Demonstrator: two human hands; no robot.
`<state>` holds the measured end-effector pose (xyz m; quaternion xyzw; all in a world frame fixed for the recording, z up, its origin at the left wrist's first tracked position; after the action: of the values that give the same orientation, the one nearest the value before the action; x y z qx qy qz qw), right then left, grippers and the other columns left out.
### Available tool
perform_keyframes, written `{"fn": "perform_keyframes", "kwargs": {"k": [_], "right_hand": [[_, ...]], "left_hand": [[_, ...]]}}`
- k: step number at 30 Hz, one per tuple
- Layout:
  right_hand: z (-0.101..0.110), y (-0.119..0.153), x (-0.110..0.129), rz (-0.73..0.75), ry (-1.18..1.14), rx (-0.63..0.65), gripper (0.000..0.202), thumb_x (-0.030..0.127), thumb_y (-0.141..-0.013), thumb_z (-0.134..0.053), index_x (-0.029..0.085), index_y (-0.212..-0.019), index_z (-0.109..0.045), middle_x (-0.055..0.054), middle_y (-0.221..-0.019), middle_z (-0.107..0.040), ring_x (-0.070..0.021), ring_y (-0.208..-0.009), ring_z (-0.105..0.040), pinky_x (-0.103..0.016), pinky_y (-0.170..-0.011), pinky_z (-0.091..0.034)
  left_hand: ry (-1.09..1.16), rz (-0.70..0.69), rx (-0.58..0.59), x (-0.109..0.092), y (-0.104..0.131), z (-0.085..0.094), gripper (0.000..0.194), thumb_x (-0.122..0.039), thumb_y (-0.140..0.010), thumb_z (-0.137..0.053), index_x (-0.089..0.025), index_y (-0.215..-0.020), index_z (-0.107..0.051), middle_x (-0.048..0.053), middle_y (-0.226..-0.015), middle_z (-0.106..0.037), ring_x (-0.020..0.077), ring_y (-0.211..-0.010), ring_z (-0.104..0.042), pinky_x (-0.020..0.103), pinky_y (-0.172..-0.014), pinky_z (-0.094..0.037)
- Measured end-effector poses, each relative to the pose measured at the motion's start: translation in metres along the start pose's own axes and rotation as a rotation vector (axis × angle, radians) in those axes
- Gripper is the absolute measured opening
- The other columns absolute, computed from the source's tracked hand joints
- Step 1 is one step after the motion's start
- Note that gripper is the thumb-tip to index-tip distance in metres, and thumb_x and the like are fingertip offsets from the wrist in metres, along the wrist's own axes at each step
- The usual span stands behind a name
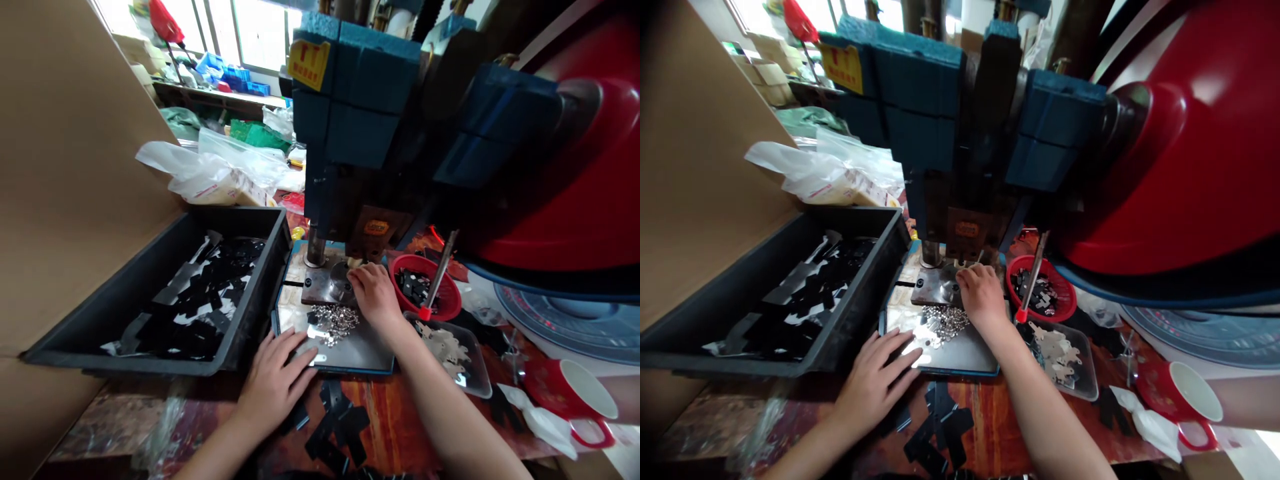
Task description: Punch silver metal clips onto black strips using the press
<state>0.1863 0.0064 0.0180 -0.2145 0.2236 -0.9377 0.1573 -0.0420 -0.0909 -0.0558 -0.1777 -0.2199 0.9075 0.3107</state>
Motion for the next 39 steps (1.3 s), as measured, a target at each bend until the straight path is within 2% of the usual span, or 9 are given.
{"fn": "perform_keyframes", "kwargs": {"k": [6,10,13,16,18,20,29,35,39], "right_hand": [[0.000,0.018,-0.005,0.049,-0.025,-0.041,0.027,0.031,-0.091,-0.049,0.022,-0.111,-0.064,-0.008,-0.108,-0.062,-0.0233,-0.104,-0.052,-0.041,-0.093,-0.040],[0.020,0.044,0.006,0.008,-0.102,-0.006,0.028,0.030,-0.090,-0.050,0.020,-0.113,-0.060,-0.010,-0.113,-0.060,-0.0236,-0.107,-0.051,-0.041,-0.093,-0.041],[0.037,0.081,0.022,0.006,-0.208,0.331,0.020,0.028,-0.093,-0.045,0.022,-0.094,-0.064,-0.004,-0.089,-0.064,-0.0178,-0.086,-0.056,-0.033,-0.079,-0.045],[0.039,0.128,0.032,0.035,-0.217,0.757,0.021,0.037,-0.083,-0.061,0.025,-0.101,-0.062,-0.002,-0.092,-0.064,-0.0201,-0.086,-0.057,-0.032,-0.074,-0.046],[0.031,0.157,0.031,-0.048,-0.113,0.843,0.037,0.035,-0.075,-0.070,0.025,-0.109,-0.061,-0.005,-0.106,-0.062,-0.0262,-0.095,-0.055,-0.038,-0.080,-0.045],[0.021,0.177,0.027,-0.155,-0.050,0.878,0.032,0.025,-0.076,-0.067,0.023,-0.107,-0.062,-0.007,-0.111,-0.060,-0.0278,-0.100,-0.054,-0.039,-0.085,-0.044],[0.012,0.181,0.024,-0.438,-0.381,0.669,0.004,0.017,-0.079,-0.053,0.019,-0.076,-0.056,-0.001,-0.078,-0.057,-0.0147,-0.075,-0.054,-0.025,-0.070,-0.041],[0.024,0.149,0.033,-0.818,-0.869,0.408,0.020,0.039,-0.081,-0.057,0.020,-0.075,-0.052,0.003,-0.063,-0.052,-0.0129,-0.062,-0.052,-0.025,-0.061,-0.041],[0.027,0.130,0.035,-0.930,-1.077,0.265,0.033,0.048,-0.073,-0.066,0.019,-0.074,-0.051,0.003,-0.062,-0.056,-0.0139,-0.060,-0.056,-0.028,-0.065,-0.045]], "left_hand": [[0.063,-0.024,-0.034,-0.002,-0.001,0.001,0.026,-0.021,-0.084,-0.058,-0.025,-0.108,-0.064,0.008,-0.117,-0.061,0.0258,-0.113,-0.053,0.052,-0.098,-0.039],[0.045,0.037,-0.031,0.001,-0.004,0.004,0.028,-0.022,-0.083,-0.058,-0.025,-0.110,-0.064,0.009,-0.120,-0.059,0.0276,-0.116,-0.050,0.053,-0.099,-0.037],[0.010,0.069,-0.014,0.003,-0.005,0.004,0.033,-0.023,-0.083,-0.057,-0.026,-0.116,-0.062,0.009,-0.126,-0.056,0.0293,-0.119,-0.047,0.055,-0.100,-0.034],[0.004,0.089,-0.014,0.002,-0.003,0.002,0.039,-0.024,-0.083,-0.057,-0.026,-0.122,-0.058,0.011,-0.132,-0.051,0.0303,-0.121,-0.045,0.055,-0.101,-0.034],[0.019,0.100,-0.037,-0.001,-0.002,0.002,0.039,-0.022,-0.083,-0.057,-0.025,-0.122,-0.057,0.011,-0.133,-0.050,0.0304,-0.122,-0.044,0.054,-0.102,-0.034],[0.049,0.094,-0.061,-0.007,-0.002,0.002,0.037,-0.019,-0.082,-0.058,-0.024,-0.118,-0.059,0.011,-0.132,-0.049,0.0299,-0.122,-0.044,0.054,-0.103,-0.033],[0.180,0.069,-0.109,-0.035,-0.014,0.016,0.032,-0.012,-0.081,-0.057,-0.025,-0.110,-0.063,0.009,-0.128,-0.051,0.0273,-0.122,-0.045,0.052,-0.102,-0.037],[0.510,0.223,0.036,-0.045,-0.020,0.019,0.027,-0.018,-0.087,-0.050,-0.022,-0.112,-0.061,0.005,-0.105,-0.066,0.0178,-0.097,-0.062,0.032,-0.086,-0.051],[0.613,0.328,0.084,-0.041,-0.033,0.021,0.025,-0.023,-0.090,-0.046,-0.022,-0.110,-0.061,0.005,-0.101,-0.068,0.0173,-0.093,-0.063,0.032,-0.082,-0.052]]}}
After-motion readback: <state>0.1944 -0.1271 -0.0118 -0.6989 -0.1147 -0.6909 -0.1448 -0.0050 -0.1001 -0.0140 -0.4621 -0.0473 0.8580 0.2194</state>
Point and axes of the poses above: each hand's wrist, its own y-axis away from the middle knuckle, its own z-axis out of the back of the hand, x = y × z, the point moved 1 cm from there along -y, towards the middle knuckle
